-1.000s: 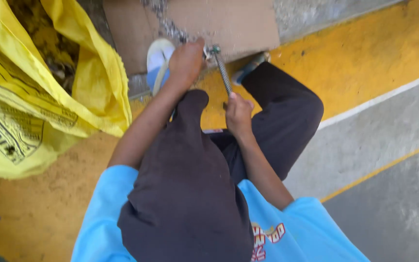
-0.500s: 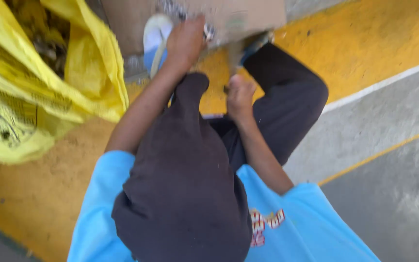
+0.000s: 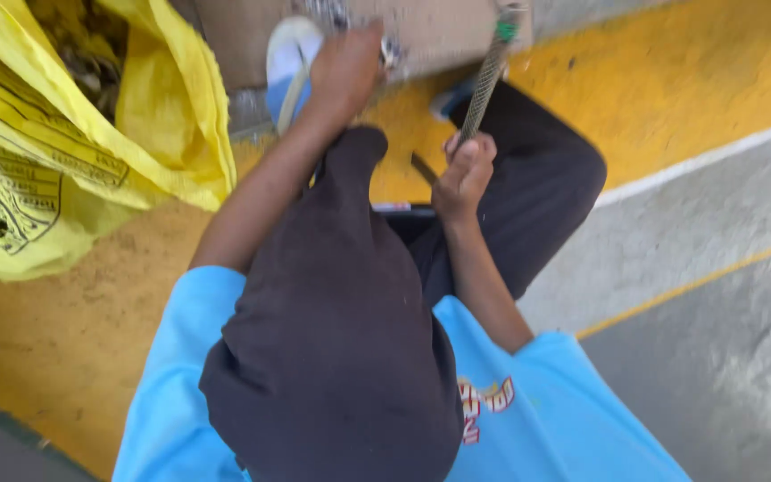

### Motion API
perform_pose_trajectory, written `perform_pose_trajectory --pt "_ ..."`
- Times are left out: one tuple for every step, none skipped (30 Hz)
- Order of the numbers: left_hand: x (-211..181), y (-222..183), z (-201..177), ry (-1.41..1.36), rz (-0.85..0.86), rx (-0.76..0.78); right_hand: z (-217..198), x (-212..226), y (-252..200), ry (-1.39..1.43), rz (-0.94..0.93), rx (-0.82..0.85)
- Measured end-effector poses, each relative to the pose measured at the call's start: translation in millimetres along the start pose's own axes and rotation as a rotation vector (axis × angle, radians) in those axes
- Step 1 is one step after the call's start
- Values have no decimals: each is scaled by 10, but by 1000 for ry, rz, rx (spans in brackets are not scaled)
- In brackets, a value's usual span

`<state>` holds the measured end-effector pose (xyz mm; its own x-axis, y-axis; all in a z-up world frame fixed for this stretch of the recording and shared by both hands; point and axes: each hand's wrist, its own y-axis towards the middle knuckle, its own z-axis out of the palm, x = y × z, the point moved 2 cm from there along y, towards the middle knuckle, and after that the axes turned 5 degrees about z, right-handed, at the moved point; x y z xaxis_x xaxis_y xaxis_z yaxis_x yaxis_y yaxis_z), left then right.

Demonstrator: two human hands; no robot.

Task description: The person is using a metal tool to pry open and clean oyster shells.

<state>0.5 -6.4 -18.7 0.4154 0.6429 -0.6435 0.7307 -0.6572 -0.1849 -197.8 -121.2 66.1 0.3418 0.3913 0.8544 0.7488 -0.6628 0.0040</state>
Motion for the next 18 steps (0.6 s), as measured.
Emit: perform_pose_trajectory --pt "-16 43 -26 6 45 -25 76 -92 54 -233 -209 -2" --pt "-47 90 -74 12 90 -49 149 -168 113 -469 -412 0" --pt "-58 180 -140 24 107 -78 156 -227 139 -461 -439 -22" --pt "-56 271 -201 34 82 -76 190 -333 186 -450 -254 102" --pt "-62 250 -178 34 49 -50 180 -461 94 -441 -51 243" --pt "-73 382 -253 34 58 -57 179 -284 283 -442 -56 233" --pt "-68 271 -237 1 28 -35 102 -114 268 -297 20 192" --pt "-64 162 -218 -32 -2 -14 32 47 264 -155 99 147" --pt "-25 145 -195 -29 5 -7 -38 -10 214 -153 105 139" --pt "-13 136 -191 -127 77 -23 -120 -58 174 63 162 129" --pt "3 265 -277 -214 154 -67 -161 -94 303 290 187 124" --pt "130 422 -339 -201 166 -89 -189 -62 445 301 162 121" --pt "258 441 -302 -467 173 5 -257 -45 431 362 161 83" --pt "392 457 -256 -732 177 103 -316 -42 411 423 160 45" --pt "460 393 -258 -737 167 115 -332 -27 404 419 175 45" --pt "522 326 -245 -1044 117 228 -342 -14 399 431 200 56" --pt "606 320 -296 -1341 71 326 -307 5 476 451 207 72" --pt "629 299 -303 -1338 69 319 -297 -28 431 455 205 78"
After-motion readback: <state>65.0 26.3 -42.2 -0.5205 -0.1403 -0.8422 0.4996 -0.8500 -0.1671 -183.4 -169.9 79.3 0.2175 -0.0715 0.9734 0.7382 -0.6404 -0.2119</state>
